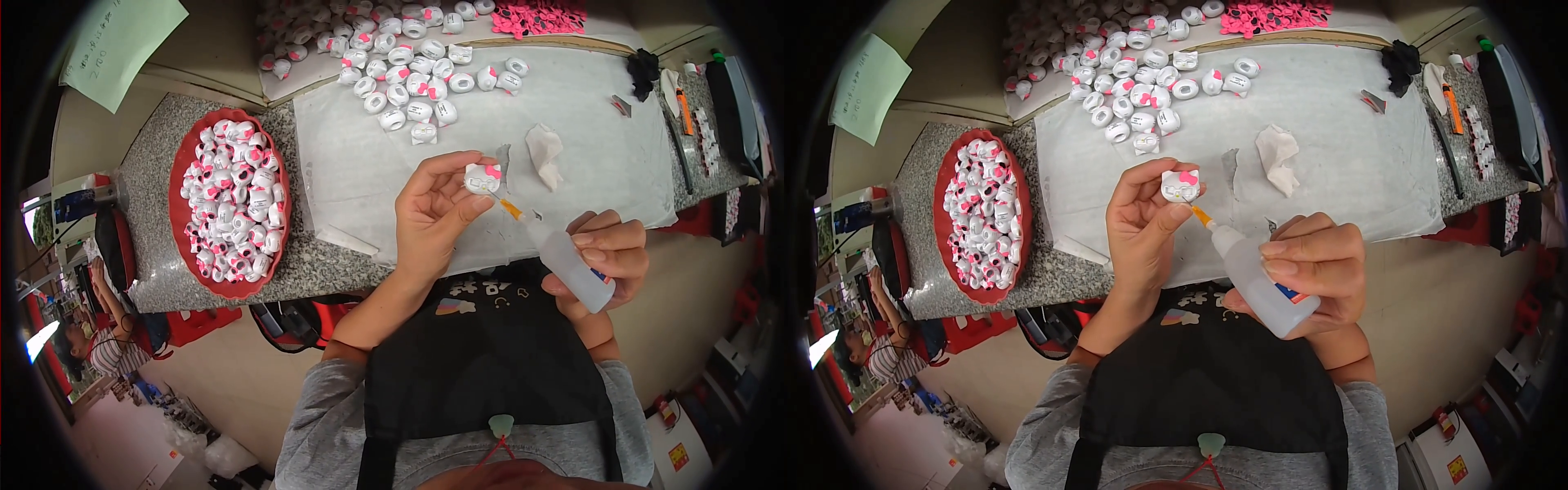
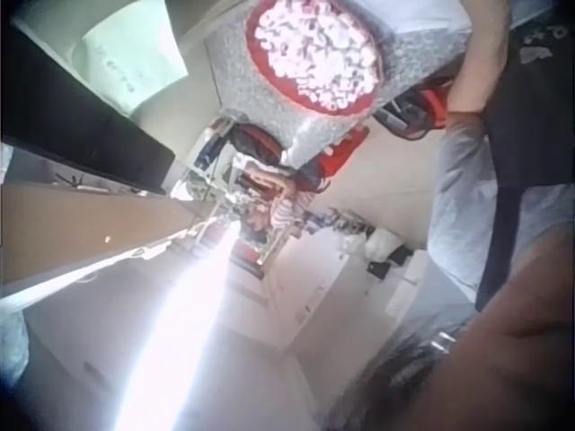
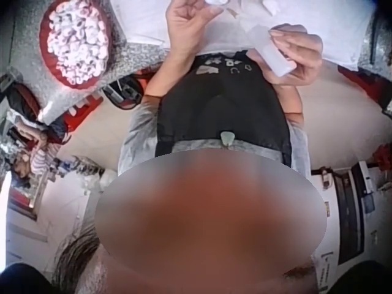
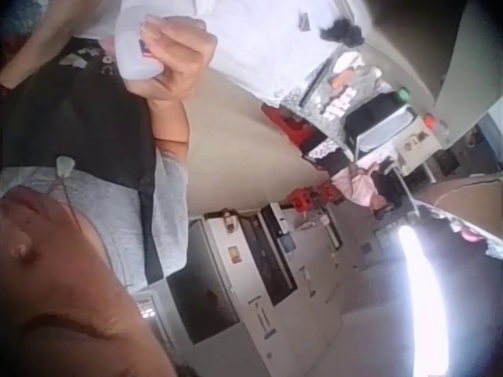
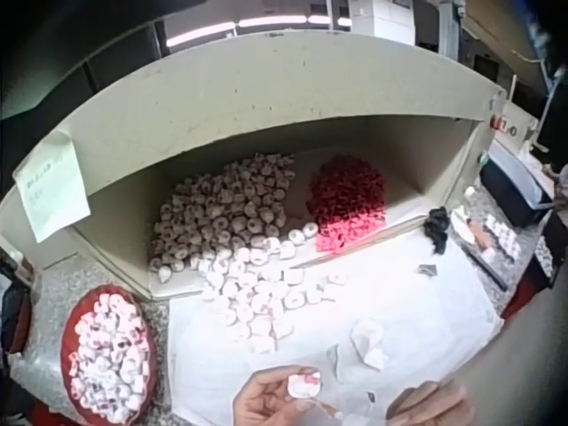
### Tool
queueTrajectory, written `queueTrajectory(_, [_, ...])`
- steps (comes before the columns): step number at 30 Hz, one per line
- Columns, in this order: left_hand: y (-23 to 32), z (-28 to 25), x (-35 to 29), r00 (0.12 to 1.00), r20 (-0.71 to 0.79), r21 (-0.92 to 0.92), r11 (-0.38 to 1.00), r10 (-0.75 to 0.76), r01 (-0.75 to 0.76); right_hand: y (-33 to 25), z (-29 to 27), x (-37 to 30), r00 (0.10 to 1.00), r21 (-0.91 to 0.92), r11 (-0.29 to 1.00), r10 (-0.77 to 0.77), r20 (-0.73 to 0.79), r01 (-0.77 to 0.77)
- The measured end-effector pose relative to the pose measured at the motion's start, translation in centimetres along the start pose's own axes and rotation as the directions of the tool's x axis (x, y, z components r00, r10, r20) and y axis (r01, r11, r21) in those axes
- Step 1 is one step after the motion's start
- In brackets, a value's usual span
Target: The recorder is applying glue or paint to small plastic toy heads at an assembly workbench.
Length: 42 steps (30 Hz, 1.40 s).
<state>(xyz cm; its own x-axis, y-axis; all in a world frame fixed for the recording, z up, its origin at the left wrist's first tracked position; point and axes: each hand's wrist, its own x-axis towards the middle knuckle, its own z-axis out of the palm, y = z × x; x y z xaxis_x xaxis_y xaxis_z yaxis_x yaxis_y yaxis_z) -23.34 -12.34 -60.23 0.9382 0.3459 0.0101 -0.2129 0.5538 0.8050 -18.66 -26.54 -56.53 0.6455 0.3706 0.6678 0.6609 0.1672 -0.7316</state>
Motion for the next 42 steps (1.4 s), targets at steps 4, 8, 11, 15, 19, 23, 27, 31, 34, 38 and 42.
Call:
queueTrajectory(4, [0.00, -0.13, -0.06, 1.000, -0.003, -0.002, 1.000, 0.001, -0.001, -0.05, -0.12, -0.10, 1.000, -0.001, 1.000, -0.001, -0.008, 0.001])
queueTrajectory(8, [0.04, 0.00, -0.10, 1.000, -0.003, -0.016, 1.000, -0.012, 0.012, -0.04, -0.15, -0.17, 0.999, -0.032, 0.999, -0.003, -0.035, 0.002])
queueTrajectory(11, [0.10, 0.05, -0.13, 1.000, 0.006, -0.018, 0.999, -0.027, 0.028, 0.04, -0.01, -0.14, 0.999, -0.027, 1.000, -0.017, -0.045, 0.016])
queueTrajectory(15, [0.22, 0.29, -0.09, 0.999, 0.014, -0.011, 0.999, -0.047, 0.048, 0.06, -0.09, -0.08, 0.999, -0.019, 0.999, -0.031, -0.033, 0.030])
queueTrajectory(19, [0.13, 0.22, -0.17, 0.998, 0.009, -0.010, 0.998, -0.062, 0.062, 0.04, -0.03, -0.15, 0.999, -0.009, 1.000, -0.026, -0.022, 0.026])
queueTrajectory(23, [0.07, 0.22, -0.19, 0.999, 0.008, -0.004, 0.999, -0.052, 0.052, 0.03, -0.03, -0.20, 1.000, 0.000, 1.000, -0.020, -0.006, 0.020])
queueTrajectory(27, [-0.20, 0.18, -0.17, 0.999, 0.046, 0.059, 0.998, 0.011, -0.014, -0.06, -0.05, -0.21, 1.000, -0.017, 1.000, -0.009, -0.024, 0.008])
queueTrajectory(31, [-0.40, -0.02, -0.31, 0.997, 0.067, 0.141, 0.989, 0.040, -0.049, -0.02, -0.01, -0.20, 1.000, -0.022, 1.000, -0.010, -0.017, 0.010])
queueTrajectory(34, [-0.33, -0.08, -0.35, 0.993, 0.096, 0.227, 0.969, 0.075, -0.095, 0.07, 0.02, -0.23, 1.000, -0.008, 1.000, -0.011, 0.004, 0.011])
queueTrajectory(38, [-0.38, -0.06, -0.33, 0.990, 0.090, 0.299, 0.946, 0.105, -0.128, 0.02, -0.14, -0.29, 0.999, -0.012, 1.000, -0.003, 0.044, 0.004])
queueTrajectory(42, [-0.35, 0.22, -0.07, 0.989, 0.060, 0.306, 0.941, 0.135, -0.147, -0.09, -0.35, -0.23, 1.000, -0.034, 0.999, 0.024, 0.003, -0.024])
